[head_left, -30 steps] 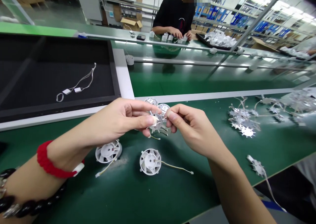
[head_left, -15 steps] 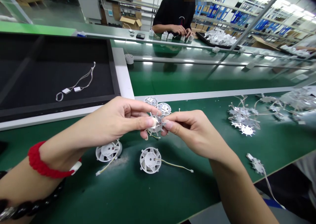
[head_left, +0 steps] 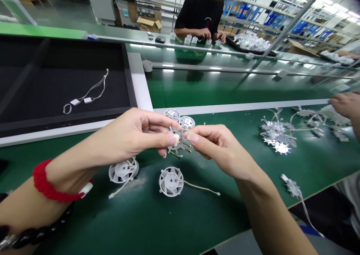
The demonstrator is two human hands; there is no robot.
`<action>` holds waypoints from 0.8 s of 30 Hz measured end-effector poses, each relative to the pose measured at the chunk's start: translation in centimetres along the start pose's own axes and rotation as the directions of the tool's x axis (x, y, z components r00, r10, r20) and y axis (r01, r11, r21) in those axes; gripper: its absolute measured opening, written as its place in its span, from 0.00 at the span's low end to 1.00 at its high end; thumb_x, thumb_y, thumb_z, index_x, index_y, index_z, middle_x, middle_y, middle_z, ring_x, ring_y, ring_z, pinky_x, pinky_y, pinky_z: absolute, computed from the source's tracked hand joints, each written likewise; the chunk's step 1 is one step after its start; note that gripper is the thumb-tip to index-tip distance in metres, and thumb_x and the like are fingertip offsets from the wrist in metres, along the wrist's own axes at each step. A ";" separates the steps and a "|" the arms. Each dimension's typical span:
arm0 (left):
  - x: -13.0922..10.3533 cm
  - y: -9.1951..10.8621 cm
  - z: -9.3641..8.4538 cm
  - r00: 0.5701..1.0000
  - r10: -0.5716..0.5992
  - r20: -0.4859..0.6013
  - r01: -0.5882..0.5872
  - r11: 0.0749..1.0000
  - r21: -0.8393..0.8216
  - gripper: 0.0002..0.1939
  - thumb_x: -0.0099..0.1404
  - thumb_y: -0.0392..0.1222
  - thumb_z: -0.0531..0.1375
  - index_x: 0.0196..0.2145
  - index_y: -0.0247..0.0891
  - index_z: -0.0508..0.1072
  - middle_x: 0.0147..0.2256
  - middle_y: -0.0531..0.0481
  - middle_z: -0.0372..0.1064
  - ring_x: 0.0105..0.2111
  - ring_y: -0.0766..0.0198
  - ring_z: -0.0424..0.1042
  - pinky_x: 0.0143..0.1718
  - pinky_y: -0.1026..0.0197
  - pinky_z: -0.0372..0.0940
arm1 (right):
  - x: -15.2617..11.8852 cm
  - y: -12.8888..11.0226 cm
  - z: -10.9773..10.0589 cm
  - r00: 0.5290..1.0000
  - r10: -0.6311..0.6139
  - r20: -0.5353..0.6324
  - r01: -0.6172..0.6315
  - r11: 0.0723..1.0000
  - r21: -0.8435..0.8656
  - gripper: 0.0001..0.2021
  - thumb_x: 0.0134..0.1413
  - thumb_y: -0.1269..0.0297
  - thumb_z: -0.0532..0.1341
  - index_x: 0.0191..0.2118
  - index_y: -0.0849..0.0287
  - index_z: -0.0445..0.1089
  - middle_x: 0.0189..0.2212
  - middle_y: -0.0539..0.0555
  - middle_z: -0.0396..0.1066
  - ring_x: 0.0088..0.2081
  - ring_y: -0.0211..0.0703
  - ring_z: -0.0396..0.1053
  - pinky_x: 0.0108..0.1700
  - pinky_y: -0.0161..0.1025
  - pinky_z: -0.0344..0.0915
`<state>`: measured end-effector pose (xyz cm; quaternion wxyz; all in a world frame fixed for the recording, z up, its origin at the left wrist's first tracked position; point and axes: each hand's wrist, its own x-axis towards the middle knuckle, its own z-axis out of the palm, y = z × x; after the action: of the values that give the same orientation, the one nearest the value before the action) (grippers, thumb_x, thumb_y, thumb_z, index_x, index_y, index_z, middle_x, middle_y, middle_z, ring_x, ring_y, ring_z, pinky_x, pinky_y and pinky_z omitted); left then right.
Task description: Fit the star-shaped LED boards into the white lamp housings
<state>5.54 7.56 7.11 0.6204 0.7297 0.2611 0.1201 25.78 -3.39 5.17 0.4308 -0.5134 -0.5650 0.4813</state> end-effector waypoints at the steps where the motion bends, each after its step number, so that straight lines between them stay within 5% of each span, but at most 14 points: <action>1: 0.0 0.1 0.0 1.000 0.009 0.002 -0.009 1.000 -0.003 0.09 0.65 0.42 0.70 0.44 0.46 0.84 0.24 0.63 0.79 0.26 0.74 0.77 0.26 0.79 0.66 | -0.1 0.0 -0.1 1.000 0.015 0.003 -0.015 1.000 0.012 0.14 0.63 0.57 0.66 0.29 0.60 0.73 0.21 0.43 0.56 0.23 0.31 0.46 0.24 0.36 0.45; 9: -0.1 0.2 -0.2 1.000 0.018 -0.019 -0.015 0.990 0.138 0.12 0.66 0.45 0.69 0.47 0.44 0.84 0.26 0.60 0.80 0.27 0.71 0.78 0.26 0.76 0.67 | 0.1 0.3 0.1 0.997 0.077 -0.028 -0.077 0.997 -0.022 0.10 0.56 0.60 0.73 0.30 0.60 0.79 0.25 0.48 0.72 0.27 0.34 0.61 0.29 0.35 0.56; 24: 0.6 -0.7 0.4 0.999 -0.033 -0.041 0.043 0.962 0.269 0.15 0.67 0.47 0.66 0.48 0.39 0.82 0.24 0.55 0.78 0.26 0.63 0.76 0.30 0.64 0.71 | 0.1 0.2 -0.1 0.989 0.147 0.031 -0.137 0.966 -0.217 0.12 0.61 0.61 0.69 0.28 0.60 0.76 0.20 0.44 0.65 0.23 0.32 0.56 0.25 0.34 0.53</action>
<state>6.08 7.56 6.26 0.5129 0.7998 0.3003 0.0846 25.87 -3.27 5.00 0.3238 -0.5846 -0.5853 0.4591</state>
